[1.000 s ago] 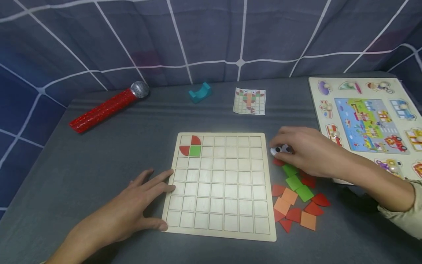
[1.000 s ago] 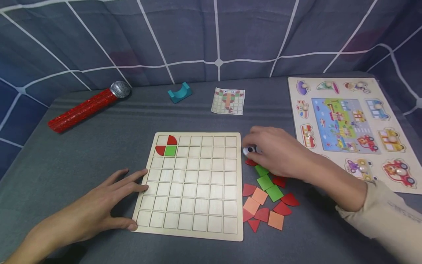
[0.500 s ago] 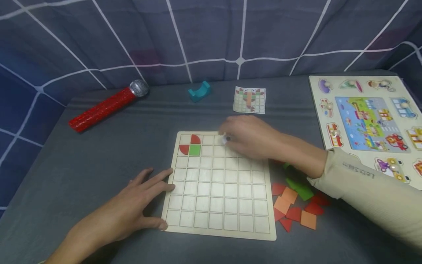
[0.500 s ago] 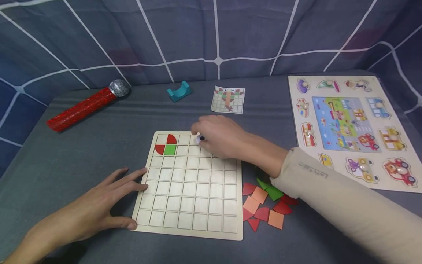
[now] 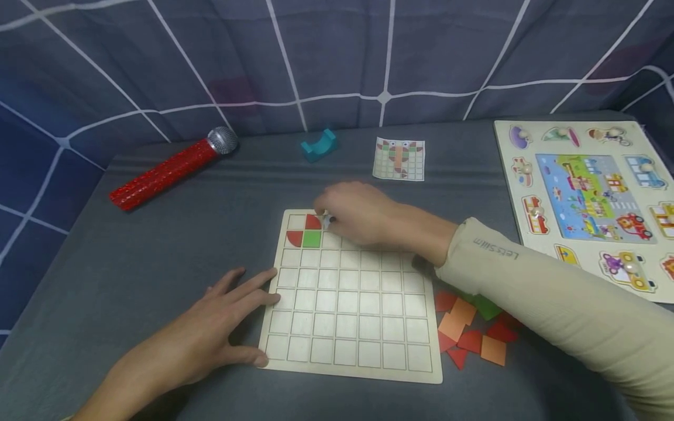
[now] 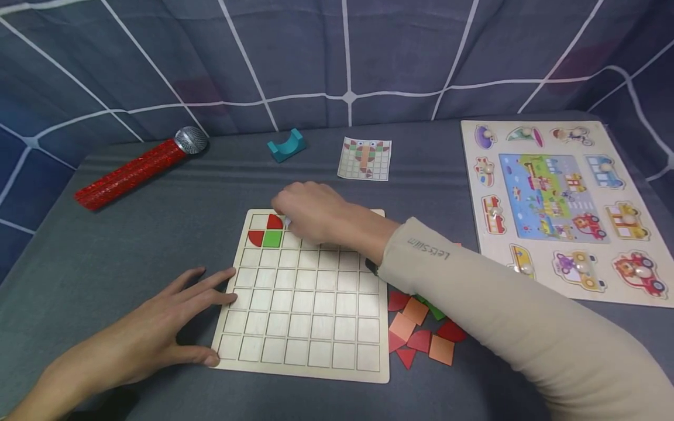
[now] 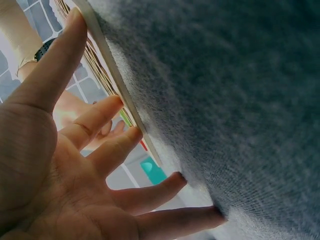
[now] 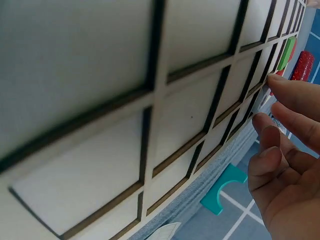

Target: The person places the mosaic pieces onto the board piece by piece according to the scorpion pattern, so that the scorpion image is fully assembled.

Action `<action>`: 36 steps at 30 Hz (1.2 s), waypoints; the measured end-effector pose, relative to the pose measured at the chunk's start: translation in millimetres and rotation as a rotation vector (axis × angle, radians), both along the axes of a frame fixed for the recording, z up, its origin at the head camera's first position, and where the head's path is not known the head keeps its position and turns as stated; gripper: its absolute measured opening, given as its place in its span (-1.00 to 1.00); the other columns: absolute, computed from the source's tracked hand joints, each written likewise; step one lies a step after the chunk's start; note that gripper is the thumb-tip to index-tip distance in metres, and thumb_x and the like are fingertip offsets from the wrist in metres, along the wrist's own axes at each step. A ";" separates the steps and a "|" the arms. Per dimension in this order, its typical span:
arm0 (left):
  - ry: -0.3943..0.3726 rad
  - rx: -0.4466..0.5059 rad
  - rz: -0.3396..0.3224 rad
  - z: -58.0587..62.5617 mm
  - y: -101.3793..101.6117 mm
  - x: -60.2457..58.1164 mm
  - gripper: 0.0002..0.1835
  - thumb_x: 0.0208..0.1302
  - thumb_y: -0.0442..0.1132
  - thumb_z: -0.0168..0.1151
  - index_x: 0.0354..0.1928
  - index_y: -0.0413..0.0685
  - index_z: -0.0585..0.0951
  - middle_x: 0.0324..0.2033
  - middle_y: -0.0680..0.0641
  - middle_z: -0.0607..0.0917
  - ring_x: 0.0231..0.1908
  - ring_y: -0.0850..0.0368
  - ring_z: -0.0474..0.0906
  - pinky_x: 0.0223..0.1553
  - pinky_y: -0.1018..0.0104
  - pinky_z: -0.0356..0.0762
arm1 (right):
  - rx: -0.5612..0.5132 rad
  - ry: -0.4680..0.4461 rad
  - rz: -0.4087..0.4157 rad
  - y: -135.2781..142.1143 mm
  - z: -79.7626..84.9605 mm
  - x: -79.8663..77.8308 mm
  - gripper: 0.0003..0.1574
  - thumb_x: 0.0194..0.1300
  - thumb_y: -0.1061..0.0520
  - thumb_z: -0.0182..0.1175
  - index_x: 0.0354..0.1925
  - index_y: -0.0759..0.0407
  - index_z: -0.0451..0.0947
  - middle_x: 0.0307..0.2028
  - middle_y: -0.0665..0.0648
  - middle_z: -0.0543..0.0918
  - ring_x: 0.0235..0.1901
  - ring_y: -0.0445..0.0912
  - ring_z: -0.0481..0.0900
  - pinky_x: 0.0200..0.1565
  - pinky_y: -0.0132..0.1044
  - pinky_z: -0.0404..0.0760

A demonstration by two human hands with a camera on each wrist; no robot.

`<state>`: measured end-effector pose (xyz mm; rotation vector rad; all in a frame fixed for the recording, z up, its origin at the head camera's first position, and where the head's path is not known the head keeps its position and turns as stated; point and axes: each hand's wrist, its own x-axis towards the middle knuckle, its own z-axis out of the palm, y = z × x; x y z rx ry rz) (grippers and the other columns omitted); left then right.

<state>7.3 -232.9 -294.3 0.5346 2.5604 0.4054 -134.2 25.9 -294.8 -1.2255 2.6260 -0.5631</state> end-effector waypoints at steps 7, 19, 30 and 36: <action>0.018 0.011 -0.020 0.5 -1.8 1.5 -0.13 -0.16 0.39 0.41 0.29 0.37 0.46 0.50 0.09 0.15 0.39 -0.47 0.01 0.05 -0.62 0.12 | 0.010 0.010 0.002 -0.4 -2.9 -0.7 -0.74 0.18 0.33 0.22 -0.15 0.17 0.69 -0.20 0.05 0.66 -0.14 -0.05 0.59 -0.07 -0.14 0.57; 0.028 0.004 -0.016 -2.1 -1.9 1.5 -0.12 -0.21 0.39 0.43 0.27 0.37 0.48 0.48 0.09 0.19 0.38 -0.47 0.02 0.04 -0.62 0.11 | -0.002 -0.039 -0.007 13.9 1.0 2.9 -0.70 0.25 0.31 0.16 -0.08 0.20 0.71 -0.13 0.08 0.70 -0.04 -0.03 0.60 0.03 -0.12 0.55; 0.059 0.018 -0.015 0.0 -0.8 1.7 -0.12 -0.22 0.24 0.56 0.27 0.32 0.49 0.48 0.11 0.19 0.39 -0.44 0.02 0.08 -0.60 0.10 | -0.021 -0.027 -0.042 68.1 7.5 30.5 -0.73 0.23 0.31 0.21 -0.10 0.20 0.71 -0.21 0.09 0.69 -0.16 -0.03 0.64 -0.03 -0.06 0.58; 0.031 0.011 -0.012 0.0 -0.4 1.2 -0.12 -0.20 0.31 0.49 0.29 0.33 0.48 0.49 0.09 0.17 0.39 -0.48 0.00 0.07 -0.61 0.09 | -0.001 -0.040 -0.096 112.8 5.6 51.3 -0.73 0.19 0.28 0.34 -0.11 0.07 0.70 -0.24 -0.05 0.63 -0.27 -0.16 0.56 -0.14 -0.13 0.59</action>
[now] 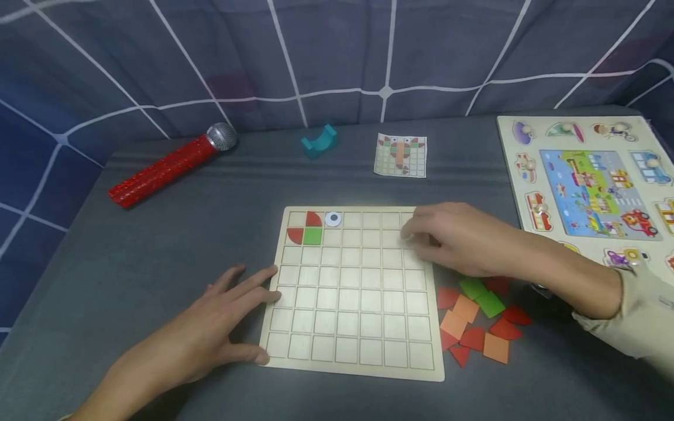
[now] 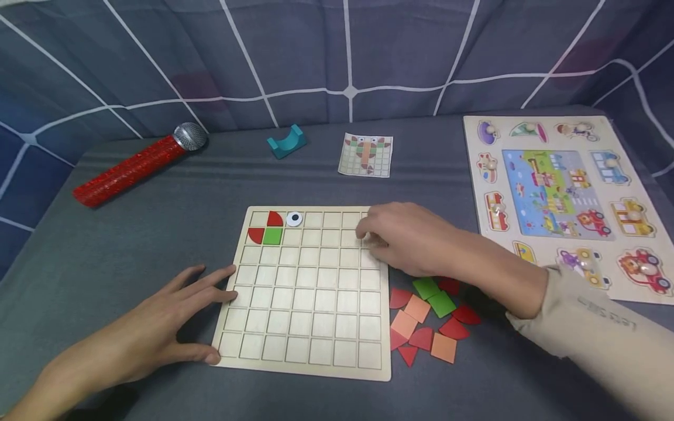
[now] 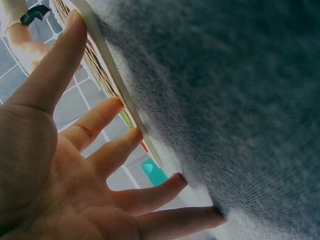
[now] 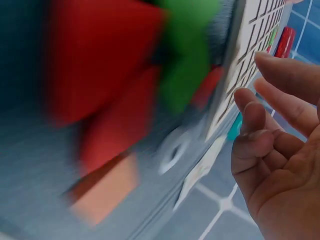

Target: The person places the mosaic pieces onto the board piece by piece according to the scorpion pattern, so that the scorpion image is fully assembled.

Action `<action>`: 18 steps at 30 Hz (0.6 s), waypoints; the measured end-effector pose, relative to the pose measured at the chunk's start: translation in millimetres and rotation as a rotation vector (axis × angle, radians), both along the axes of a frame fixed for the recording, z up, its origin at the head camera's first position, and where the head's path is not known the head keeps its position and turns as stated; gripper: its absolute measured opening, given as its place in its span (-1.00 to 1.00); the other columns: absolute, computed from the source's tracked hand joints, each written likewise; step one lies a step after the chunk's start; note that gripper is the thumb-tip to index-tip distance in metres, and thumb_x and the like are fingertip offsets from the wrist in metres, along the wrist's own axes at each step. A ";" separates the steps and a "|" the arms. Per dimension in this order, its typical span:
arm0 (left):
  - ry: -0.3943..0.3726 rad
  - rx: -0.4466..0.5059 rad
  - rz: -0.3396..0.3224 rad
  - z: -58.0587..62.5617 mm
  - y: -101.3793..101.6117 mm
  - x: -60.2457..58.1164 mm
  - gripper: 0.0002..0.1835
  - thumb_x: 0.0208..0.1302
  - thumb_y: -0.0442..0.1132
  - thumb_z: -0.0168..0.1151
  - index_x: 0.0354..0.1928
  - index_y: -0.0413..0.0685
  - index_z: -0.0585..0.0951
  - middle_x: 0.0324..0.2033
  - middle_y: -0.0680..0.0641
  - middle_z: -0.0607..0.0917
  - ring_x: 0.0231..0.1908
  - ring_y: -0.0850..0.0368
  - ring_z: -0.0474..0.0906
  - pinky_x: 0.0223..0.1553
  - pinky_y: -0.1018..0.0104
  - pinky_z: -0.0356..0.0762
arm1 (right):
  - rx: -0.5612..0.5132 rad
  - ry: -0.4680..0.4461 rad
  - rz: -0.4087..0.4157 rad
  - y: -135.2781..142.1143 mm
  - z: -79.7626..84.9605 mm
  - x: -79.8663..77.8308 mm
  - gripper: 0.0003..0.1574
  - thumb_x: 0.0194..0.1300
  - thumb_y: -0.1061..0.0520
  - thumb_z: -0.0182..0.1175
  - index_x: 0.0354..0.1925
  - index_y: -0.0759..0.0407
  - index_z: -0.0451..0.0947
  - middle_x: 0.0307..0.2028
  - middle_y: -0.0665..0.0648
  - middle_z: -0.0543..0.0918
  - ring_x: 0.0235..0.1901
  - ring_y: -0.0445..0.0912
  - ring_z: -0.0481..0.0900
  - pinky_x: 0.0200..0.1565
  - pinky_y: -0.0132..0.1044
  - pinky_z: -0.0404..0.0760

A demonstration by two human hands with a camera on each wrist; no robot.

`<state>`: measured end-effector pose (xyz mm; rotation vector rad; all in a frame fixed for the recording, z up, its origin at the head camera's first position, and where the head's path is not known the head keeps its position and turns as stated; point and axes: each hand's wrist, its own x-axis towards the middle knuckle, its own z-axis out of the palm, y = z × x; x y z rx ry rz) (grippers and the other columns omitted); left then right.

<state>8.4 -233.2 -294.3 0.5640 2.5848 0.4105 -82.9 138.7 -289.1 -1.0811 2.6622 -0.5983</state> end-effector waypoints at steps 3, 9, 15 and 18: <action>0.002 0.000 0.002 0.0 0.2 -0.2 -0.11 -0.21 0.31 0.50 0.29 0.33 0.48 0.49 0.08 0.18 0.38 -0.48 0.00 0.06 -0.62 0.10 | 0.016 -0.003 -0.034 21.1 -3.4 5.8 -0.69 0.15 0.21 0.43 -0.10 -0.01 0.70 -0.25 -0.13 0.60 -0.30 -0.23 0.51 -0.21 -0.18 0.57; 0.006 0.014 -0.004 0.7 -0.2 0.8 -0.14 -0.17 0.28 0.50 0.28 0.34 0.47 0.49 0.11 0.15 0.40 -0.45 -0.01 0.07 -0.62 0.09 | 0.054 -0.047 -0.124 54.7 -7.0 10.7 -0.60 0.08 0.14 0.50 -0.07 -0.10 0.70 -0.22 -0.19 0.60 -0.31 -0.29 0.51 -0.27 -0.25 0.57; -0.007 0.021 0.000 0.9 -0.1 0.4 -0.14 -0.16 0.26 0.51 0.28 0.34 0.47 0.50 0.10 0.14 0.40 -0.48 -0.03 0.06 -0.63 0.07 | 0.123 -0.107 -0.174 77.2 -11.0 13.2 -0.56 0.05 0.17 0.52 -0.06 -0.06 0.69 -0.20 -0.14 0.60 -0.35 -0.26 0.48 -0.33 -0.29 0.54; -0.012 0.014 0.007 0.6 0.4 -0.1 -0.14 -0.17 0.27 0.51 0.28 0.35 0.47 0.50 0.10 0.14 0.40 -0.48 -0.03 0.07 -0.63 0.06 | 0.144 -0.154 -0.172 82.3 -14.0 14.4 -0.52 0.05 0.17 0.52 -0.02 -0.02 0.67 -0.21 -0.15 0.61 -0.37 -0.28 0.49 -0.36 -0.33 0.55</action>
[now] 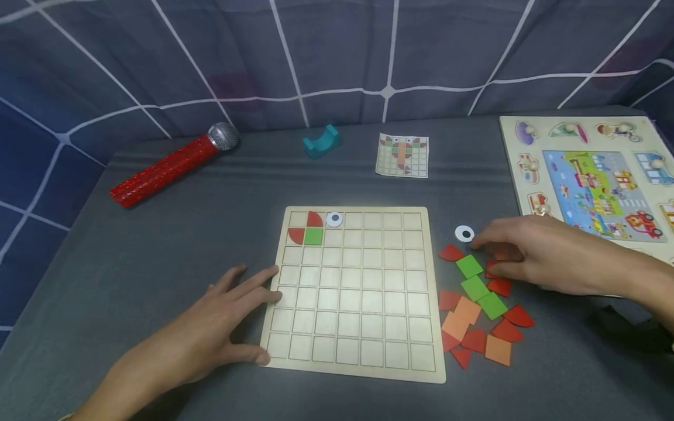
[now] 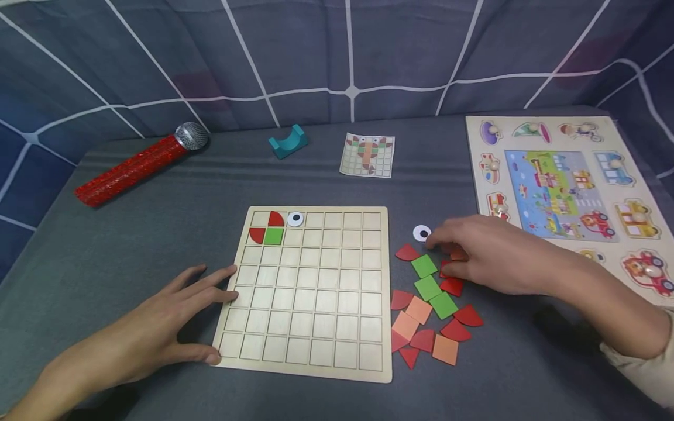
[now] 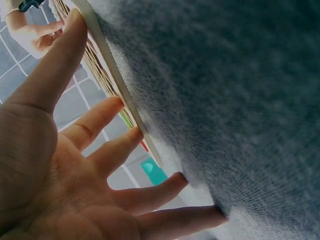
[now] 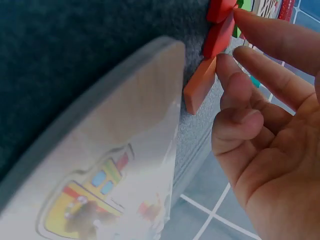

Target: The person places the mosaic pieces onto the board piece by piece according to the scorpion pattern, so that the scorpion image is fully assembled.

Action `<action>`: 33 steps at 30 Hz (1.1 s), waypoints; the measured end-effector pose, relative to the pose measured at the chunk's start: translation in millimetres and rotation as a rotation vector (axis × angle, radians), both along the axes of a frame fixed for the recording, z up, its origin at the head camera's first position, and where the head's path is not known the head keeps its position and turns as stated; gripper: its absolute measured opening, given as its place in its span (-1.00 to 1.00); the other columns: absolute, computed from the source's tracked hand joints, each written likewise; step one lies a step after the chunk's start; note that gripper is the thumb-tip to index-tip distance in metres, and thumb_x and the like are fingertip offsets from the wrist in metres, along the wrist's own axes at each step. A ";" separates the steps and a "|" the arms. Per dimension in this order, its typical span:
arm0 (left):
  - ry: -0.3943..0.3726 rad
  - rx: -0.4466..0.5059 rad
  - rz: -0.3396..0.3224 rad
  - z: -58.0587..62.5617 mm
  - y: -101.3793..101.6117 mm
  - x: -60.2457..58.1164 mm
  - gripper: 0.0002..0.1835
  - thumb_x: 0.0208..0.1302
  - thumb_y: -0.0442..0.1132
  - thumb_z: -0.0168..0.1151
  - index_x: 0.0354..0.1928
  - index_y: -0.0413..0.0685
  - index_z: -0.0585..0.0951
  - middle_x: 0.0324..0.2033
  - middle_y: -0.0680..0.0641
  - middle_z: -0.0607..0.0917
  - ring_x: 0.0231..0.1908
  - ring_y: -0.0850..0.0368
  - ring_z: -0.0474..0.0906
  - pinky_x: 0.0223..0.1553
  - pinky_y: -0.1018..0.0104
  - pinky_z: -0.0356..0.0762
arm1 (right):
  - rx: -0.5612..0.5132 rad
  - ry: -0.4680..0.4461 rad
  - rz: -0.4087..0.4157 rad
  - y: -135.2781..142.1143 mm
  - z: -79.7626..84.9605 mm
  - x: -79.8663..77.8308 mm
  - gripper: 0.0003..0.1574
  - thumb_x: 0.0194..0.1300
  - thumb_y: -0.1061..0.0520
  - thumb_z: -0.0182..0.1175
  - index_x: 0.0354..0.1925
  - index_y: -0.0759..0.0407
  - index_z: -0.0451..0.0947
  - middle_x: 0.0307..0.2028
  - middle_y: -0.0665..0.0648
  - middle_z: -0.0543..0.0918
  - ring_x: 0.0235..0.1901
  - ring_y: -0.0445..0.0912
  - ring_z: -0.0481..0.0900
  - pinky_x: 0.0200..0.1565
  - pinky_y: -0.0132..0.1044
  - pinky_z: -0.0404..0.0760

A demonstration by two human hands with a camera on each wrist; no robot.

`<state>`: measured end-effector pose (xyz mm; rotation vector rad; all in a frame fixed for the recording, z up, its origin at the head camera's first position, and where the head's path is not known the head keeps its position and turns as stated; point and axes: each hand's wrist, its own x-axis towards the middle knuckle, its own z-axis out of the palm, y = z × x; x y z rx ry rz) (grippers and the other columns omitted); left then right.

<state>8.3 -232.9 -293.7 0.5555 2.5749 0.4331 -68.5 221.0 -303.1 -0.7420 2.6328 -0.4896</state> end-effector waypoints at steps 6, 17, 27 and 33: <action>0.003 -0.001 -0.002 0.5 0.2 0.5 -0.14 -0.16 0.27 0.50 0.28 0.34 0.47 0.50 0.09 0.15 0.40 -0.47 -0.03 0.07 -0.62 0.06 | 0.009 -0.014 0.018 3.5 -3.1 3.2 -0.49 0.03 0.14 0.54 -0.01 -0.04 0.67 -0.17 -0.16 0.62 -0.30 -0.29 0.52 -0.29 -0.29 0.59; -0.045 -0.014 0.008 1.6 0.3 -1.1 -0.11 -0.17 0.32 0.46 0.31 0.36 0.44 0.50 0.10 0.12 0.40 -0.49 -0.05 0.09 -0.62 0.04 | 0.002 0.024 0.048 5.4 -4.7 6.2 -0.57 0.02 0.17 0.54 -0.10 -0.09 0.70 -0.23 -0.19 0.58 -0.32 -0.30 0.50 -0.30 -0.31 0.57; -0.022 -0.020 -0.003 1.1 0.4 0.1 -0.13 -0.16 0.31 0.46 0.30 0.36 0.45 0.50 0.10 0.13 0.40 -0.50 -0.04 0.09 -0.61 0.06 | 0.015 0.050 0.025 6.7 -6.6 8.5 -0.60 -0.02 0.15 0.56 -0.21 -0.14 0.65 -0.28 -0.20 0.53 -0.33 -0.29 0.48 -0.31 -0.28 0.55; -0.028 -0.022 -0.003 0.9 0.2 -0.1 -0.12 -0.16 0.32 0.45 0.31 0.37 0.44 0.50 0.10 0.13 0.40 -0.50 -0.04 0.09 -0.61 0.06 | 0.020 -0.025 0.004 4.1 -6.6 7.4 -0.64 0.04 0.17 0.52 -0.20 -0.07 0.61 -0.33 -0.19 0.55 -0.38 -0.27 0.47 -0.33 -0.28 0.54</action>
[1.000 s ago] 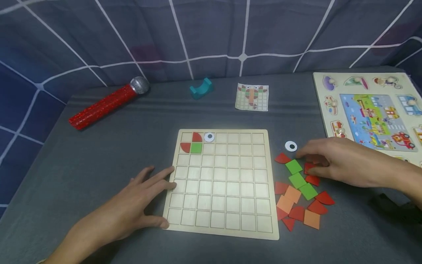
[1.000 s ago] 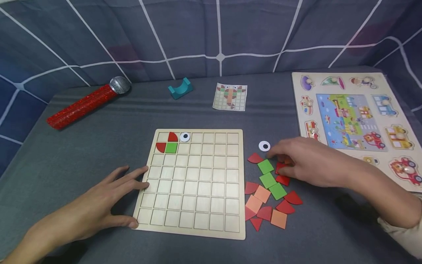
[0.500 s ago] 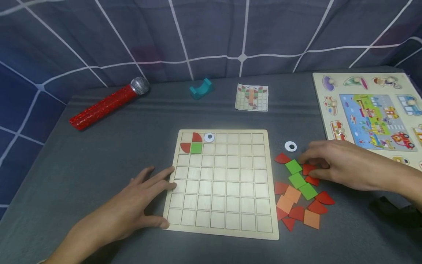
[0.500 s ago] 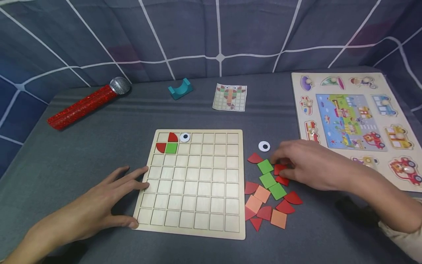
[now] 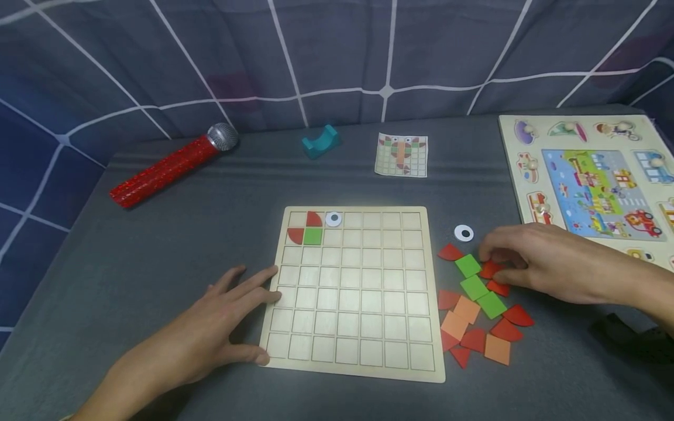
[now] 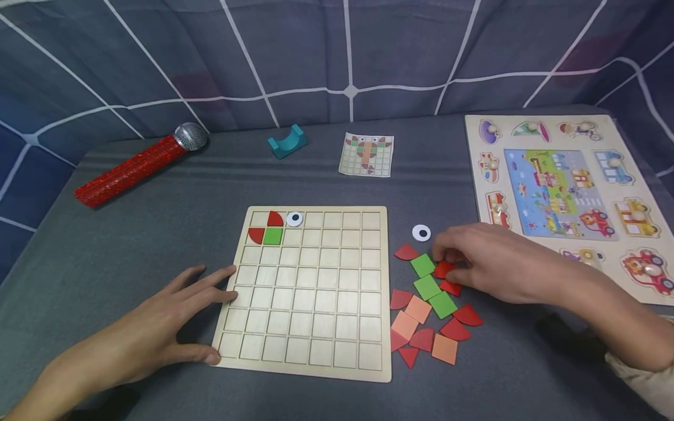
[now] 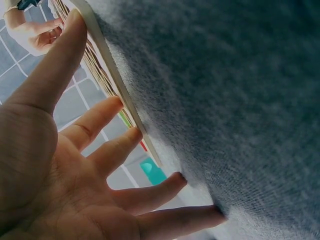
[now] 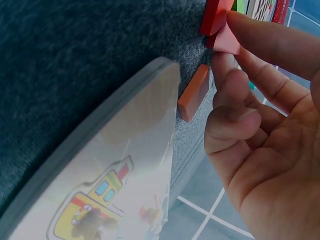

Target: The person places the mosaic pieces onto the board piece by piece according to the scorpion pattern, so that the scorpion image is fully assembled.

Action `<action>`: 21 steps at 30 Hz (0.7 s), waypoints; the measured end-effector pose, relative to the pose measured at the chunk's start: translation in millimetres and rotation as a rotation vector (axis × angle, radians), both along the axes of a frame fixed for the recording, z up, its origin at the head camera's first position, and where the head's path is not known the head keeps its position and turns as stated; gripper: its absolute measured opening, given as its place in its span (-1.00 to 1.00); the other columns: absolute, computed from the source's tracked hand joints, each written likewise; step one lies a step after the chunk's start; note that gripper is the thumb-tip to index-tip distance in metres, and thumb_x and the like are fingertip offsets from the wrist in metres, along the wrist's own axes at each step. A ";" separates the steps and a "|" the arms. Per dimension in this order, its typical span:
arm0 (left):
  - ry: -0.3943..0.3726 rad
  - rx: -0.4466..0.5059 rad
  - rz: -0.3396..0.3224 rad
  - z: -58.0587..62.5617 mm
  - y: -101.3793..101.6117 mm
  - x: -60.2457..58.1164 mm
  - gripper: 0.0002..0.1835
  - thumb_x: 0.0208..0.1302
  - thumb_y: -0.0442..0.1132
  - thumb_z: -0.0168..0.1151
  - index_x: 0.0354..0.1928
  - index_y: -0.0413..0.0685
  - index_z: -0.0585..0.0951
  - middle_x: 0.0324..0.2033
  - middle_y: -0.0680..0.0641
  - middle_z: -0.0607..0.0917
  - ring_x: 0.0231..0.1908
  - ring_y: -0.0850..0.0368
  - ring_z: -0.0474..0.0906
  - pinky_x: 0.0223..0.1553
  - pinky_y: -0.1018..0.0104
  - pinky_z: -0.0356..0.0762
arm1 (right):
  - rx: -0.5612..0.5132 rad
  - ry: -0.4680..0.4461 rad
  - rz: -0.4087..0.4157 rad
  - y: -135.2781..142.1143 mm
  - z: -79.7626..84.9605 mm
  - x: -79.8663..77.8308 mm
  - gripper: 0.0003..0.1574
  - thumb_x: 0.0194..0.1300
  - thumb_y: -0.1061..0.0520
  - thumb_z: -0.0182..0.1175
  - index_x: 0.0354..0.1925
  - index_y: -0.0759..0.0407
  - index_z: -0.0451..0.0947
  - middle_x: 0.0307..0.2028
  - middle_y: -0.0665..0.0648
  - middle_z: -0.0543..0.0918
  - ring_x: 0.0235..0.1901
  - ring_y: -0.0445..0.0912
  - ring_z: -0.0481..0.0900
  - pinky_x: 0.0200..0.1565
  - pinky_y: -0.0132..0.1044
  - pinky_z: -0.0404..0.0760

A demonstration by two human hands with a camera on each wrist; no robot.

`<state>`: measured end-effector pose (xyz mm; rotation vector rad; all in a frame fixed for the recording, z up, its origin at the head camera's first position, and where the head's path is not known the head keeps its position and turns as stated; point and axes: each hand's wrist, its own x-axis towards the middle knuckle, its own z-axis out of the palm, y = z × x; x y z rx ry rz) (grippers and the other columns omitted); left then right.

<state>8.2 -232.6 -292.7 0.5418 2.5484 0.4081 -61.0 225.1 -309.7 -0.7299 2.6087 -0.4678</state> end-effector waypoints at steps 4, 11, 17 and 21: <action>-0.004 0.000 0.002 0.3 0.0 -0.2 -0.12 -0.16 0.33 0.44 0.31 0.37 0.44 0.51 0.10 0.12 0.40 -0.50 -0.05 0.09 -0.61 0.06 | -0.021 -0.013 0.006 -0.5 1.0 0.1 -0.66 0.07 0.20 0.50 -0.21 -0.07 0.61 -0.39 -0.19 0.53 -0.44 -0.28 0.45 -0.40 -0.35 0.50; -0.021 -0.001 0.006 0.3 0.2 -0.7 -0.12 -0.16 0.32 0.46 0.31 0.37 0.44 0.51 0.10 0.11 0.40 -0.50 -0.05 0.11 -0.60 0.07 | -0.016 -0.023 0.011 -0.8 0.8 0.0 -0.67 0.09 0.21 0.49 -0.19 -0.07 0.62 -0.35 -0.19 0.55 -0.42 -0.28 0.47 -0.38 -0.34 0.52; -0.015 0.006 0.006 0.1 0.0 -0.4 -0.12 -0.16 0.34 0.44 0.31 0.37 0.44 0.51 0.09 0.12 0.40 -0.51 -0.06 0.09 -0.62 0.05 | -0.004 -0.015 0.016 -1.1 0.2 -0.5 -0.66 0.08 0.20 0.49 -0.19 -0.07 0.63 -0.34 -0.18 0.56 -0.39 -0.27 0.47 -0.36 -0.32 0.53; -0.024 0.000 0.011 0.1 0.2 -1.2 -0.11 -0.17 0.33 0.46 0.31 0.38 0.44 0.51 0.10 0.12 0.40 -0.51 -0.06 0.08 -0.62 0.04 | -0.006 -0.002 0.024 -1.8 1.9 -0.1 -0.68 0.08 0.21 0.49 -0.27 -0.12 0.60 -0.39 -0.20 0.53 -0.43 -0.28 0.45 -0.40 -0.35 0.49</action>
